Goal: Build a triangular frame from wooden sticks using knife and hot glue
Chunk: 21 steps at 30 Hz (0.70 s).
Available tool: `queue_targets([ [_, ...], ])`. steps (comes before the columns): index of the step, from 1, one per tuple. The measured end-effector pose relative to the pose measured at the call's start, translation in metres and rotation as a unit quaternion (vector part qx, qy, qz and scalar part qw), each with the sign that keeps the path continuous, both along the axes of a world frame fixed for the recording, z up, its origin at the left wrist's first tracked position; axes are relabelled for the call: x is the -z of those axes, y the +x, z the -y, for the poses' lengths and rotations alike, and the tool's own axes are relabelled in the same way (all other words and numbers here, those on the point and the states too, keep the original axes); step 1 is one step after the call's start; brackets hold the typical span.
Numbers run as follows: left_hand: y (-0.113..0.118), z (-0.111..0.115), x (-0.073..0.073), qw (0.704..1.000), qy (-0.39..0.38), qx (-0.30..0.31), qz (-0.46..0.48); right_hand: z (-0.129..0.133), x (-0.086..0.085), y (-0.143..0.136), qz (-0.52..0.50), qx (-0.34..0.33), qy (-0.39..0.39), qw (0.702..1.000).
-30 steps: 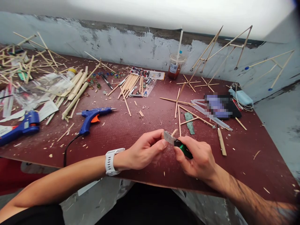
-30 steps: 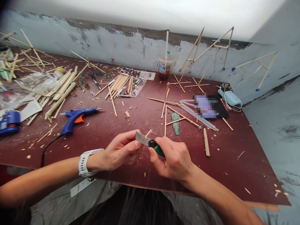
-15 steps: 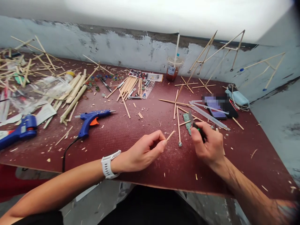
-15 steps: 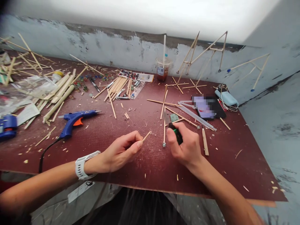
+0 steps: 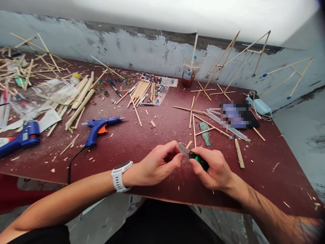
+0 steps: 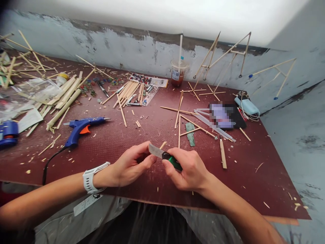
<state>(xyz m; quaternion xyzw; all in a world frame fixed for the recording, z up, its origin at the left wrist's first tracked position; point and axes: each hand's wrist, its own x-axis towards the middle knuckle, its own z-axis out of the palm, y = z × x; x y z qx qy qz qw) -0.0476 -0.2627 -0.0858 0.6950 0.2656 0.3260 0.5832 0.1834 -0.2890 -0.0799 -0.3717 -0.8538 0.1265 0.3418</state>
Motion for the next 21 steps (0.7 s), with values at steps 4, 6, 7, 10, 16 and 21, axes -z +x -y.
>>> queue_targets([
  [4,0.001,0.002,-0.001,0.996,-0.073,0.009,0.044,-0.003,0.001,0.0,0.006,0.008,0.037,0.999],
  [6,0.003,0.001,-0.002,0.991,-0.115,0.013,0.065,-0.006,0.001,0.001,0.007,0.015,0.049,0.999],
  [7,0.004,0.001,-0.001,0.988,-0.135,0.015,0.075,-0.007,0.001,0.001,0.007,0.019,0.051,0.998],
  [10,0.007,-0.002,0.001,0.978,-0.184,0.02,0.1,-0.008,0.002,0.0,0.014,0.034,0.051,0.998],
  [16,0.008,-0.006,0.002,0.975,-0.186,0.025,0.118,-0.021,0.002,0.013,0.021,0.094,0.045,0.994],
  [21,0.004,-0.001,-0.004,0.997,-0.06,0.042,-0.004,-0.037,-0.005,0.041,-0.097,0.34,-0.032,0.935],
])
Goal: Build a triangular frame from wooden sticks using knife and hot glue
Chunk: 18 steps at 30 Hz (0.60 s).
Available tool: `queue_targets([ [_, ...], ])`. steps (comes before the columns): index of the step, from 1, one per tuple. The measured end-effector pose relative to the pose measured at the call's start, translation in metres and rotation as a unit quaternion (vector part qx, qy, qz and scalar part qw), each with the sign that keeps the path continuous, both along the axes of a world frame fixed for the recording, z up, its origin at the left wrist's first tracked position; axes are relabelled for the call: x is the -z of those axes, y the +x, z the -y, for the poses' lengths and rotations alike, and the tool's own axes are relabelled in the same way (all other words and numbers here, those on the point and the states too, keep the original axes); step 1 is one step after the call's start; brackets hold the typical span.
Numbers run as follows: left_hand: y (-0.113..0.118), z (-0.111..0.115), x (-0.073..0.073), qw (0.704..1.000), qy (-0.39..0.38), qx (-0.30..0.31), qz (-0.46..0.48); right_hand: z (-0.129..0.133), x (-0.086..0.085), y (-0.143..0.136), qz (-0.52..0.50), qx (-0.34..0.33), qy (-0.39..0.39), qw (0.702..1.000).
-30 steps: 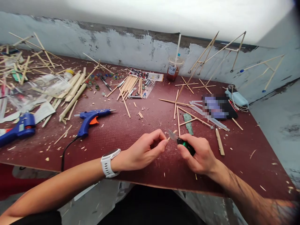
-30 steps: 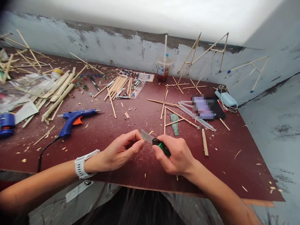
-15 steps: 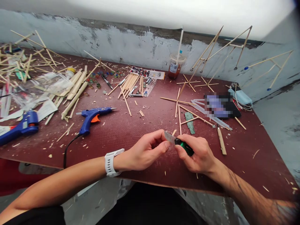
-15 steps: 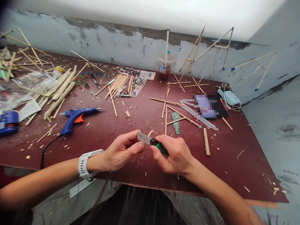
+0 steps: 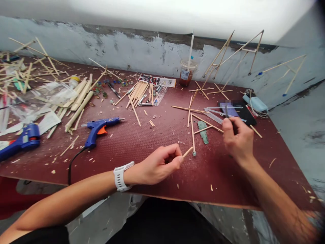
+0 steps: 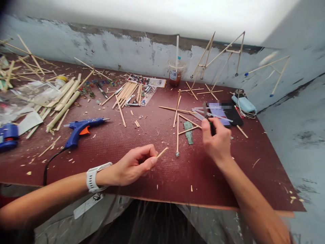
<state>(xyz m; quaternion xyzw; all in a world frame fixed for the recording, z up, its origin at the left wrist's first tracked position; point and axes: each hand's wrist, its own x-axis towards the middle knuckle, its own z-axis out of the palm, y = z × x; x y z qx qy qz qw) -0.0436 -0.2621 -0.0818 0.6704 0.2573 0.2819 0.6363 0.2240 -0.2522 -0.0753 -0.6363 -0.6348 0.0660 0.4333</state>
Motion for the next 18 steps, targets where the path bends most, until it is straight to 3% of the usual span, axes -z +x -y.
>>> queue_targets([
  [1,0.0,0.0,-0.001,1.0,0.01,-0.001,-0.016,0.002,0.0,-0.001,-0.056,-0.03,-0.039,0.997],
  [3,0.0,0.0,0.0,0.999,0.019,0.001,-0.036,0.009,0.001,-0.011,-0.178,-0.167,-0.148,0.959],
  [6,0.001,-0.003,0.001,0.999,0.019,0.007,-0.041,0.018,0.001,-0.03,-0.272,-0.245,-0.205,0.908],
  [13,0.003,-0.008,-0.001,0.998,-0.017,0.017,-0.059,0.016,-0.004,-0.035,-0.312,-0.229,-0.186,0.903],
  [18,0.007,-0.009,0.0,0.987,-0.152,0.045,-0.031,0.018,-0.004,-0.038,-0.289,-0.193,-0.123,0.93],
])
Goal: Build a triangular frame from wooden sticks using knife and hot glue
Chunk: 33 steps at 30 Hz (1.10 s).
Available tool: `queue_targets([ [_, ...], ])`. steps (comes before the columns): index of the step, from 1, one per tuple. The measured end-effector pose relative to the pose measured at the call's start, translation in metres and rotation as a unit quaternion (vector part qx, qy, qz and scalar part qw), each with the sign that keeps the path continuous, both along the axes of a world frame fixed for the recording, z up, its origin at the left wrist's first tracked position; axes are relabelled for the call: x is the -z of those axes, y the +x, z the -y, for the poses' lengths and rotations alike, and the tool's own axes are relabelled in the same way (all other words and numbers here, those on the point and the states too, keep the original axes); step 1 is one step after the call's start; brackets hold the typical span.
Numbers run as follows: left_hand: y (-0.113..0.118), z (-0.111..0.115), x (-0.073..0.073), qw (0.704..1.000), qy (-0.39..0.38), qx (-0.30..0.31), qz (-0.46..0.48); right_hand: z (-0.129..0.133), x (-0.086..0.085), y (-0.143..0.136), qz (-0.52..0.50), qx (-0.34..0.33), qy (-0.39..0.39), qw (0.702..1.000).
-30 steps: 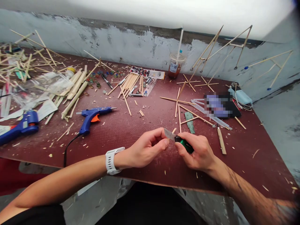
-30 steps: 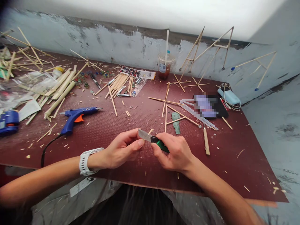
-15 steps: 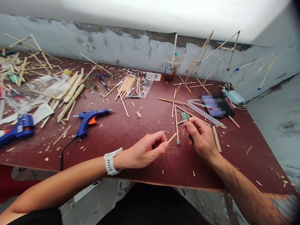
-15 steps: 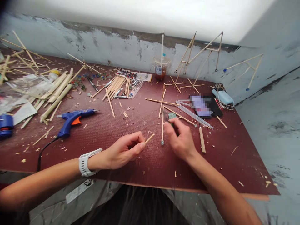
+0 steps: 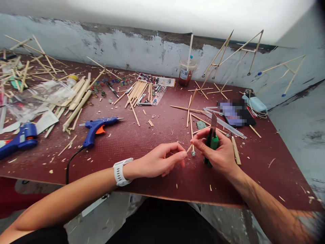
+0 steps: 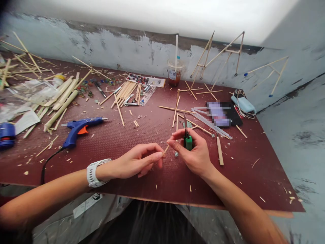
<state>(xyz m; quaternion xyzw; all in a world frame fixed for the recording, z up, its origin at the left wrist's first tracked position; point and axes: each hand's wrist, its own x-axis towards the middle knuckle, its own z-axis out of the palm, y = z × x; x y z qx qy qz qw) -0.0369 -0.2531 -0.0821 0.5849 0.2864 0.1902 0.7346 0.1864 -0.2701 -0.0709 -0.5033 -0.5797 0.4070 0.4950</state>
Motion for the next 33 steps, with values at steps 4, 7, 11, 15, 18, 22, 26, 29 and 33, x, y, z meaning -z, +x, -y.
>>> queue_targets([
  [4,0.004,-0.001,0.007,0.992,-0.103,-0.012,0.07,0.003,0.0,-0.003,0.018,0.004,0.045,0.999],
  [7,0.006,-0.002,0.01,0.988,-0.125,-0.015,0.087,0.004,0.001,-0.004,0.037,0.004,0.064,0.997],
  [11,0.004,-0.001,0.009,0.983,-0.151,0.014,0.1,0.005,0.001,-0.006,0.059,0.015,0.08,0.995],
  [15,0.003,-0.001,0.008,0.978,-0.18,0.028,0.106,0.007,0.003,-0.006,0.068,0.016,0.095,0.993],
  [18,0.003,0.0,0.009,0.973,-0.196,0.049,0.108,0.008,0.005,-0.006,0.079,0.018,0.106,0.991],
  [22,0.004,0.0,0.012,0.979,-0.179,0.02,0.09,0.008,0.004,-0.007,0.076,0.022,0.115,0.99],
  [26,0.005,-0.001,0.012,0.985,-0.153,-0.033,0.078,0.007,0.004,-0.007,0.078,0.036,0.131,0.988],
  [29,0.005,-0.001,0.01,0.986,-0.139,-0.056,0.078,0.007,0.005,-0.002,0.103,0.064,0.136,0.983],
  [33,0.007,0.0,0.007,0.988,-0.107,-0.085,0.067,0.01,0.003,0.01,0.18,0.042,0.119,0.975],
])
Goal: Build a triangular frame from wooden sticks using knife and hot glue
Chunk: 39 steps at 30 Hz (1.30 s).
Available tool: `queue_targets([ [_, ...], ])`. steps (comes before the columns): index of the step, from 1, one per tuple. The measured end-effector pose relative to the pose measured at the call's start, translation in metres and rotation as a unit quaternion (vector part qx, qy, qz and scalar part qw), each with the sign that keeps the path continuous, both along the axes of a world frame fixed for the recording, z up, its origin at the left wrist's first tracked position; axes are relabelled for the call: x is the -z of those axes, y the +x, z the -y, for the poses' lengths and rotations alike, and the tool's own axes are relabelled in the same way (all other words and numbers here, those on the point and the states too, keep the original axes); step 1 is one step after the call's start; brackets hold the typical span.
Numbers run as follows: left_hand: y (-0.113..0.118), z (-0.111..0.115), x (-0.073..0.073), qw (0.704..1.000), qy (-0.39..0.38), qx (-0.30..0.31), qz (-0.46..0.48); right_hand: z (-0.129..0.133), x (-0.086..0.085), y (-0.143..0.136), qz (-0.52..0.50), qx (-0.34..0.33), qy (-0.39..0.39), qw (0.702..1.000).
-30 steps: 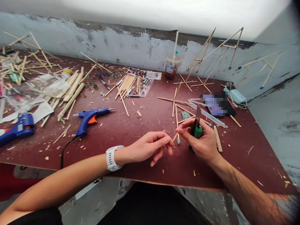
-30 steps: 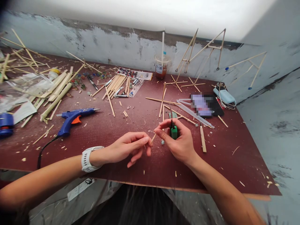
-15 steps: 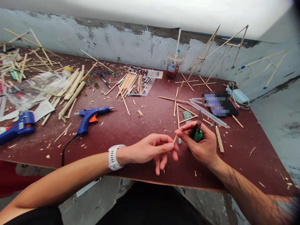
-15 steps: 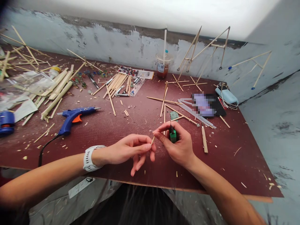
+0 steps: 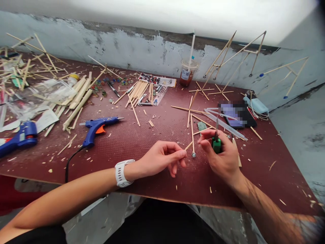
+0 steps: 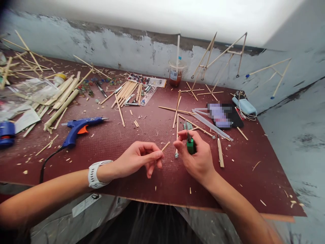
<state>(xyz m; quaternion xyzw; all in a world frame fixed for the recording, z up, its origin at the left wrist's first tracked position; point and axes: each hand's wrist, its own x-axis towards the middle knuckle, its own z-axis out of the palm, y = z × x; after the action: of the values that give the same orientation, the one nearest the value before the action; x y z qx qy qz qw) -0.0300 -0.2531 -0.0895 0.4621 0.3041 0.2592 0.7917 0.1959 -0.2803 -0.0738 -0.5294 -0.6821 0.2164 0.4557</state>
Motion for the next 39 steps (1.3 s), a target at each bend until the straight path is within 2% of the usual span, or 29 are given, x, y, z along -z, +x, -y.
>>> queue_targets([
  [3,0.0,0.002,-0.001,0.997,0.059,-0.035,-0.03,0.004,-0.001,0.004,0.115,-0.072,0.008,0.991],
  [7,-0.001,0.006,-0.003,0.989,0.129,-0.055,-0.054,0.007,0.003,-0.003,0.223,-0.124,0.065,0.965],
  [10,-0.004,0.009,-0.005,0.979,0.181,-0.053,-0.075,0.009,0.006,-0.009,0.258,-0.128,0.079,0.954],
  [14,-0.006,0.01,-0.007,0.958,0.264,-0.047,-0.098,0.013,0.006,-0.013,0.266,-0.119,0.06,0.955],
  [19,-0.008,0.012,-0.008,0.94,0.324,-0.034,-0.102,0.015,0.004,-0.017,0.284,-0.117,0.063,0.95],
  [21,-0.008,0.013,-0.009,0.915,0.381,-0.05,-0.119,0.015,0.005,-0.019,0.295,-0.103,0.082,0.946],
  [24,-0.008,0.015,-0.011,0.853,0.486,-0.096,-0.163,0.015,0.005,-0.021,0.307,-0.077,0.1,0.943],
  [27,-0.008,0.015,-0.01,0.799,0.558,-0.129,-0.183,0.014,0.006,-0.02,0.321,-0.057,0.101,0.94],
  [30,-0.007,0.013,-0.005,0.764,0.598,-0.139,-0.198,0.012,0.008,-0.018,0.339,-0.04,0.101,0.935],
  [37,-0.006,0.007,0.001,0.704,0.65,-0.141,-0.248,0.009,0.014,-0.021,0.372,-0.007,0.108,0.922],
  [39,-0.007,0.006,0.003,0.676,0.674,-0.144,-0.26,0.004,0.013,-0.016,0.375,0.007,0.096,0.922],
])
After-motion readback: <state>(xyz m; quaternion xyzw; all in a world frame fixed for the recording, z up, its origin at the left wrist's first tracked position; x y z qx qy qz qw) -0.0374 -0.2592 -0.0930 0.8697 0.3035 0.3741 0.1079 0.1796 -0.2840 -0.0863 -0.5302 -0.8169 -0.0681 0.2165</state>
